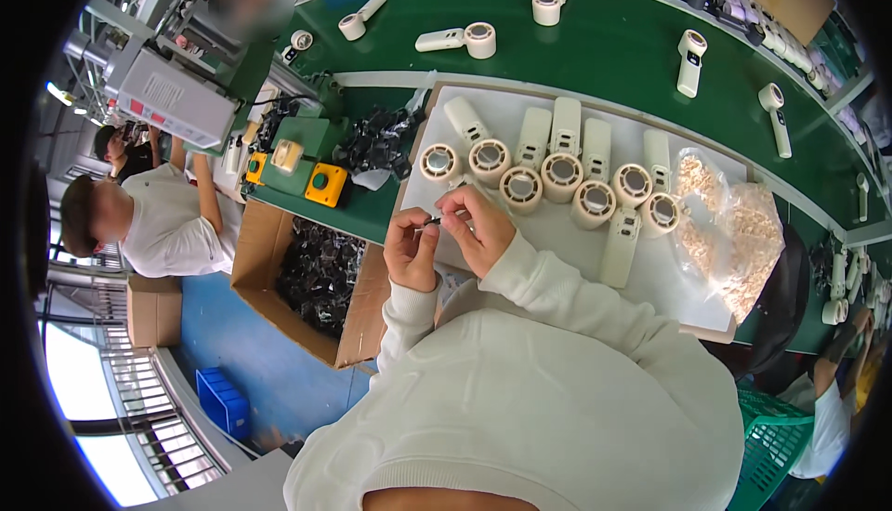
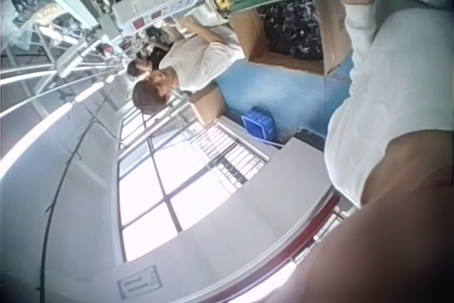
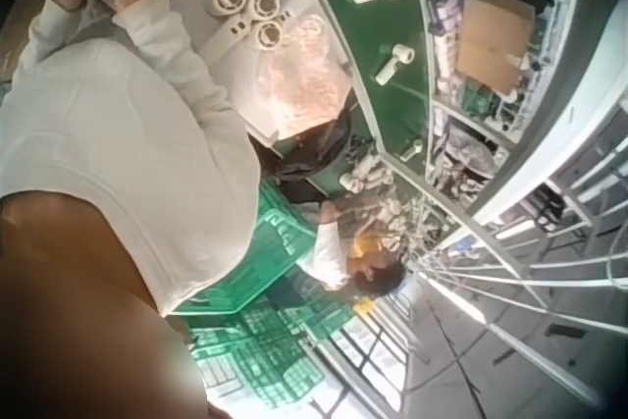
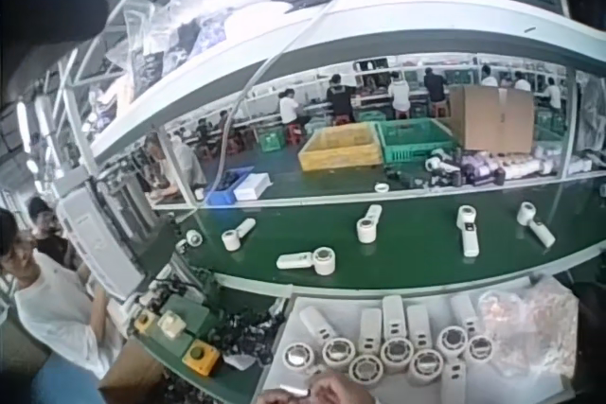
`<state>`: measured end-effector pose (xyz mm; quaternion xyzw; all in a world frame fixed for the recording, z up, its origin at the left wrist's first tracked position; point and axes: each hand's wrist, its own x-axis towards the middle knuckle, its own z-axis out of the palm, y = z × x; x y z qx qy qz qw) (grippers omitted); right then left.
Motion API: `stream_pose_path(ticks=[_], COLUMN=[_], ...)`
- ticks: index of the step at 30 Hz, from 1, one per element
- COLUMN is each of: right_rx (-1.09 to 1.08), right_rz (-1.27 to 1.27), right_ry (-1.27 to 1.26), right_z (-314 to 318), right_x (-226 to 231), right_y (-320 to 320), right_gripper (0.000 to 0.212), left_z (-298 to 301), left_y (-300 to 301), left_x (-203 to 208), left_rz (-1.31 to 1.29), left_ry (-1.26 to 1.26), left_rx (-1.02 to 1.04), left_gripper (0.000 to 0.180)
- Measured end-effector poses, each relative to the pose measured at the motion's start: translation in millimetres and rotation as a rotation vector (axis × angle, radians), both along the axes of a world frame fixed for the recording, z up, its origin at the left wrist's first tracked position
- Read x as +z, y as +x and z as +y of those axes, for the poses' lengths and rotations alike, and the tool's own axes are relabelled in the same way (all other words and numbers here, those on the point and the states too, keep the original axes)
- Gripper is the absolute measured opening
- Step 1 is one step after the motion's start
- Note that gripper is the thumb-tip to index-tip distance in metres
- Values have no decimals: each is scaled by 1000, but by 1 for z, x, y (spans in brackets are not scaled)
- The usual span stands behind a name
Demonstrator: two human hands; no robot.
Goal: Assembling small plastic components and internal parts into white plastic housings on a factory production line.
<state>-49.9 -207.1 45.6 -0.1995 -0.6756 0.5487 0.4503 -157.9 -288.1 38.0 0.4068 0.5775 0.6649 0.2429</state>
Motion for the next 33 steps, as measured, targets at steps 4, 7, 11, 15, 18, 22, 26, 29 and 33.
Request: stream_pose_path(ticks=[4, 7, 11, 15, 18, 22, 26, 29, 33], right_rx=[-22, 24, -23, 63, 114, 106, 66, -5, -163], right_rz=[-38, -62, -47, -95, -123, -253, -258, -253, -252], right_ry=[-52, -226, -123, -209, -239, -121, -42, -12, -39], right_z=[31, 67, 143, 213, 241, 266, 304, 320, 325], right_x=[30, 62, 62, 41, 21, -3, -32, -51, -56], right_y=[33, 56, 54, 21, -5, -22, -15, -14, -38], right_gripper=[12, 14, 10, 10, 12, 17, 16, 14, 11], left_z=[18, 26, 41, 74, 119, 199, 324, 386, 401], left_y=[-2, -4, -16, -41, -82, -108, -101, -95, -120], left_x=[-4, -4, 2, 27, 38, 53, 15, -10, -57], left_rz=[-153, -198, -123, -26, 365, 234, 574, 718, 664], left_ry=[90, 100, 56, -7, -102, -113, 103, -83, -224], left_rx=[5, 86, 146, 107, -13, -232, -157, -169, 8], left_gripper=[13, 16, 22, 30, 29, 20, 13, 10, 12])
